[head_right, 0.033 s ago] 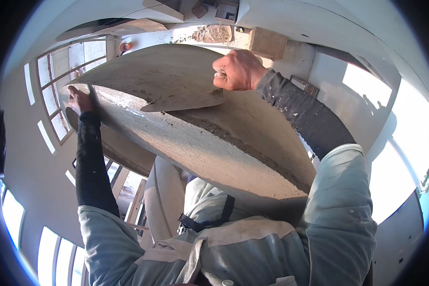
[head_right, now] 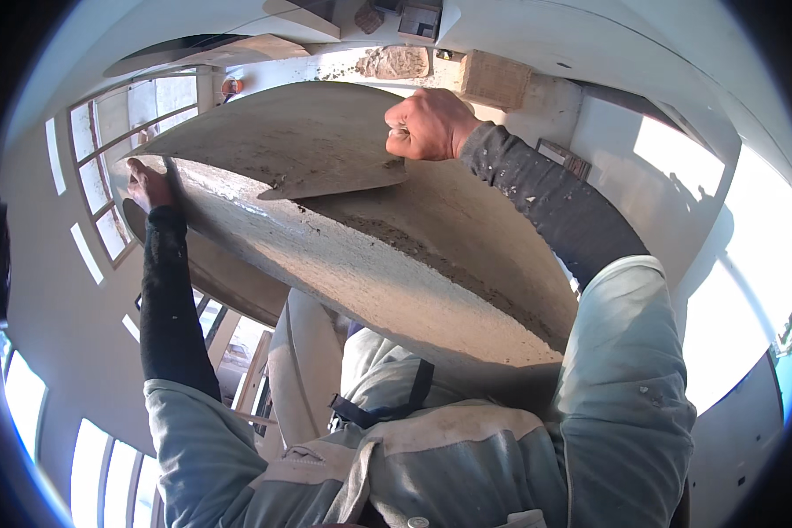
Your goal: The person applies plaster to the curved edge of a concrete spiral staircase using a trowel and a brush. They smooth the material along the banister edge, periodically dipping the brush into a bucket of water to refine the surface.
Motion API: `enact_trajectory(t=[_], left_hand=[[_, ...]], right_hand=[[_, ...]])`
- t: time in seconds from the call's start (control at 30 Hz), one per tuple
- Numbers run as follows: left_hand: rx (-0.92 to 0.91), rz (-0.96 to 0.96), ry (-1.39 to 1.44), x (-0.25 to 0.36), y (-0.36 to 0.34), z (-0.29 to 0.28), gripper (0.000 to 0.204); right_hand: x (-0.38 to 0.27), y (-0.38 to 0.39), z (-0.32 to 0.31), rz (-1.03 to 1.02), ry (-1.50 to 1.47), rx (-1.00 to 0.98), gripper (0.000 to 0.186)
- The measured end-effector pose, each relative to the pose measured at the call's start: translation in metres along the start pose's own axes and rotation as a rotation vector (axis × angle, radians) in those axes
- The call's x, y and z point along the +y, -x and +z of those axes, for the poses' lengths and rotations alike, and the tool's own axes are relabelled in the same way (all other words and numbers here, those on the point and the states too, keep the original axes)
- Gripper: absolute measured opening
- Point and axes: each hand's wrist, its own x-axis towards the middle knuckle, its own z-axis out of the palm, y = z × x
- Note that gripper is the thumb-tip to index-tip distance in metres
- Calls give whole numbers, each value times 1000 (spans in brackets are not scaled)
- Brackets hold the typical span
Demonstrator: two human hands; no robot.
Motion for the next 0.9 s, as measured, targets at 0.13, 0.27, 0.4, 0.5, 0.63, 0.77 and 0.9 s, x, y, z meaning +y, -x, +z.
enact_trajectory(t=[0.13, 0.27, 0.4, 0.5, 0.63, 0.77, 0.9], left_hand=[[37, 37, 21, -19, -6, -3, 75], [84, -4, -34, -15, 1, 2, 79], [79, 9, -90, -14, 1, 0, 78], [104, 7, -43, 2, 14, 4, 79], [141, 43, -55, -6, 12, 1, 80], [67, -10, -13, -1, 16, 2, 79], [82, 15, -24, -5, 16, 0, 79]], right_hand=[[37, -22, 25, 59, 118, -57, 27], [23, 2, -6, 40, 14, -54, 25], [-33, 11, -34, -140, -136, 1, 23], [-30, -4, -29, -158, -16, -2, 22], [8, -16, 5, 36, 18, -97, 22], [38, -13, 9, 149, 117, -108, 24], [6, -4, -10, 14, -83, -18, 21]])
